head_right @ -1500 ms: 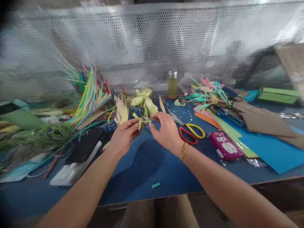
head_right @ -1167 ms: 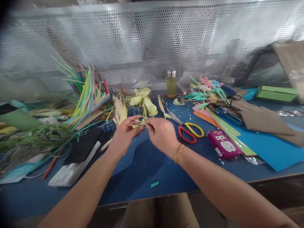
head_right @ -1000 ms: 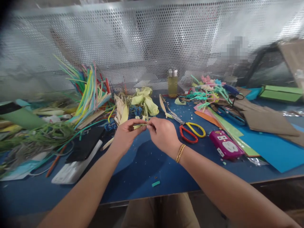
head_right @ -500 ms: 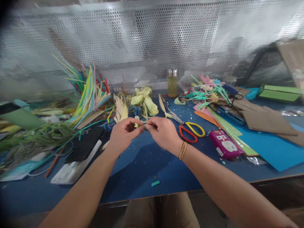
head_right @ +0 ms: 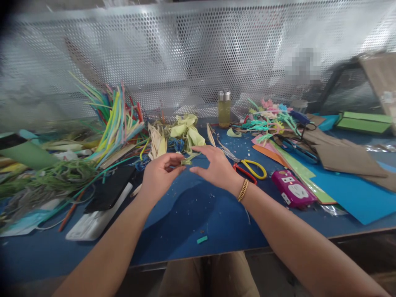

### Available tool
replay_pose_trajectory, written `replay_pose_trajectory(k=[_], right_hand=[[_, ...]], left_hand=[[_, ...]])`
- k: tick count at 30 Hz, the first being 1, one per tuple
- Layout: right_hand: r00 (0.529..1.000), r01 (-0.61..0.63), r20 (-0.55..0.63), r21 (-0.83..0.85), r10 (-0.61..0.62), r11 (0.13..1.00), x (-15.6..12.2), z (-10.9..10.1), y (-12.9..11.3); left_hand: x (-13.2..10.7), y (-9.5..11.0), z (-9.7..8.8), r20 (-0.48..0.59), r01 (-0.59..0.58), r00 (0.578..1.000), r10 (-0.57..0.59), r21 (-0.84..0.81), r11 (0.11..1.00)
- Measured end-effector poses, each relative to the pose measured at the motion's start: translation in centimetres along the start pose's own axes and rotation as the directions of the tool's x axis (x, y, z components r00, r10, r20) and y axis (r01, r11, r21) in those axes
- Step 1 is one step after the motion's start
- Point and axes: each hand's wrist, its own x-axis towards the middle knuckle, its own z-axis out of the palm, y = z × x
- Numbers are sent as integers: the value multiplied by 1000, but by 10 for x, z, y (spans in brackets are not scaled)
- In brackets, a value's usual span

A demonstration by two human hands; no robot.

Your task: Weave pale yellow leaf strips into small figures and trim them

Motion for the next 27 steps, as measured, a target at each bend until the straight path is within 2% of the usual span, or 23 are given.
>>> replay_pose_trajectory(k=[3,7,8,10,12,13,15,18,21,23,25,27], right_hand=[[999,41,-32,16,-41,999,0,4,-4],[992,-85,-85,129,96,988,0,7,-7],[984,-130,-101,170,148,977,1,8,-6],[955,-220,-133,276,263,936,2,9,-4],[911,-308,-134,408,390,859,3,10,-2],[887,-346,-118,472,447,811,3,11,-1],[846,-401,-70,570,529,717,4,13,-2],[818,-426,-24,646,574,634,3,17,-5],[813,-436,15,679,582,591,1,19,-8],[814,-444,37,685,580,578,1,20,-9],[810,-458,56,682,584,571,0,20,-10],[805,-474,78,680,588,559,1,20,-13]], left_hand=[[-3,0,3,2,-21,1000,21,-20,1000],[-5,8,6,40,-19,999,24,-124,992],[-5,10,5,12,-25,1000,26,-127,992],[-5,13,2,-112,-44,993,37,-62,997],[-5,13,-1,-224,-40,973,50,49,998],[-6,12,-2,-228,-28,972,49,94,995],[-6,10,-2,-125,-4,992,19,121,993],[-6,6,3,57,19,998,-23,64,998],[-4,2,10,51,47,998,-45,-50,998],[-2,1,13,33,106,994,-102,-167,980],[-2,3,15,38,196,980,-194,-289,937],[-3,6,16,89,301,953,-290,-409,862]])
